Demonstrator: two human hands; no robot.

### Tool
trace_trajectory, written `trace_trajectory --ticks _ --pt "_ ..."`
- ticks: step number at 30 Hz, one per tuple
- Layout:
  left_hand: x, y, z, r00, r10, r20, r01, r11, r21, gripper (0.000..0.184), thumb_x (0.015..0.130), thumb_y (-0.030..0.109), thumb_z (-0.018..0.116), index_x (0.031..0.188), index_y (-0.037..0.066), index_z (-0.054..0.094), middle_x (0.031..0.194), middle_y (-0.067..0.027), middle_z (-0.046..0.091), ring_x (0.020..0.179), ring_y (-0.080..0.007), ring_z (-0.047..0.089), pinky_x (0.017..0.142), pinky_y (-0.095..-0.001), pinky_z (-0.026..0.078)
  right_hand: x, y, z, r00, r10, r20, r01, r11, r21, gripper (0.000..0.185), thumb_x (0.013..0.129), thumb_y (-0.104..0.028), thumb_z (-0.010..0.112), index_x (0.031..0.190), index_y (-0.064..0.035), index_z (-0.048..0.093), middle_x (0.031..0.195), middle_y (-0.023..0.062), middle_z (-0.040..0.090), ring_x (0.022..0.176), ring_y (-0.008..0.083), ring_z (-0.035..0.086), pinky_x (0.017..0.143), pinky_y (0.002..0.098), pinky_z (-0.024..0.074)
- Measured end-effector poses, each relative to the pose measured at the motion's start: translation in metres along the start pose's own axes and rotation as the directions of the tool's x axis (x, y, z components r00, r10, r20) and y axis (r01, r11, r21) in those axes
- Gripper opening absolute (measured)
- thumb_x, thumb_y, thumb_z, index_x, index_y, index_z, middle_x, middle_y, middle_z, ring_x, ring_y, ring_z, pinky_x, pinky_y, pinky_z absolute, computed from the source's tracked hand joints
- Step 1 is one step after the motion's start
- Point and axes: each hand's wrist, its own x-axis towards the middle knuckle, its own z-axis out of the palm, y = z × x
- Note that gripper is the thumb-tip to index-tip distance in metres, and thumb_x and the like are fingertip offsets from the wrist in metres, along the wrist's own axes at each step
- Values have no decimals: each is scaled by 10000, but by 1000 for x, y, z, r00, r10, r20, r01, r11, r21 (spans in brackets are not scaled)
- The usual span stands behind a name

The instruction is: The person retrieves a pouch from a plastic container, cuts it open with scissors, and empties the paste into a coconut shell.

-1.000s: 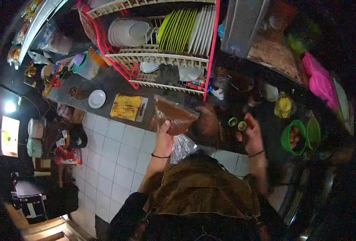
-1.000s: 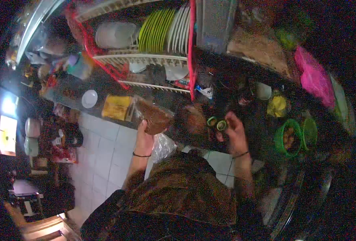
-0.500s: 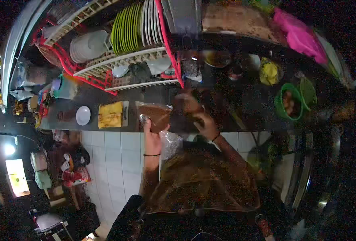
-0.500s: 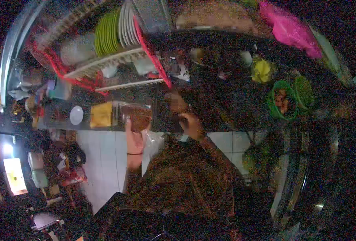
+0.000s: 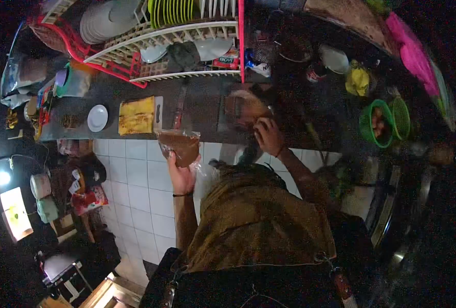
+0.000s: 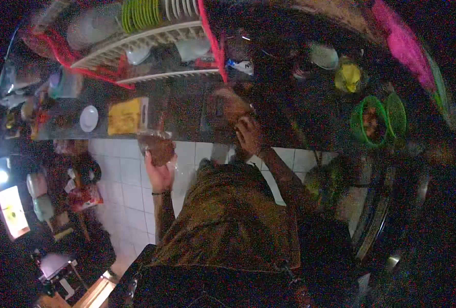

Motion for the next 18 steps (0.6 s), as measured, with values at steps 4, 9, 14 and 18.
trace_trajectory --ticks 4,9,14,18 --pt "-6 15 -23 995 -62 77 62 998 2 525 909 456 400 1267 74 428 1184 -113 551 1111 -318 515 826 -417 462 -1 -5 -1 999 45 -6 -45 998 -40 165 852 -112 526 1002 -50 502 1104 163 429 983 356 446 782 490 394" --pt "-18 20 -74 990 -112 84 111 994 15 578 878 483 431 1284 73 415 1186 -131 548 1079 -350 532 786 -424 481 -5 -12 7 936 342 85 -329 762 557 177 834 -114 535 995 -47 504 1115 169 418 990 361 441 777 492 392" --pt "-23 22 -125 977 -178 115 172 983 59 627 842 519 453 1296 89 410 1208 -132 535 1058 -363 540 732 -435 495 -8 -62 -5 981 136 -142 -174 937 -303 196 815 -89 561 999 -47 506 1033 160 490 954 364 473 799 470 394" --pt "-41 35 -125 909 -238 341 219 971 92 710 805 554 493 1328 93 360 1224 -118 512 1026 -354 551 764 -473 502 -77 -106 19 885 153 -440 -287 923 -256 187 780 -16 594 956 -30 533 960 165 540 898 375 507 790 459 409"
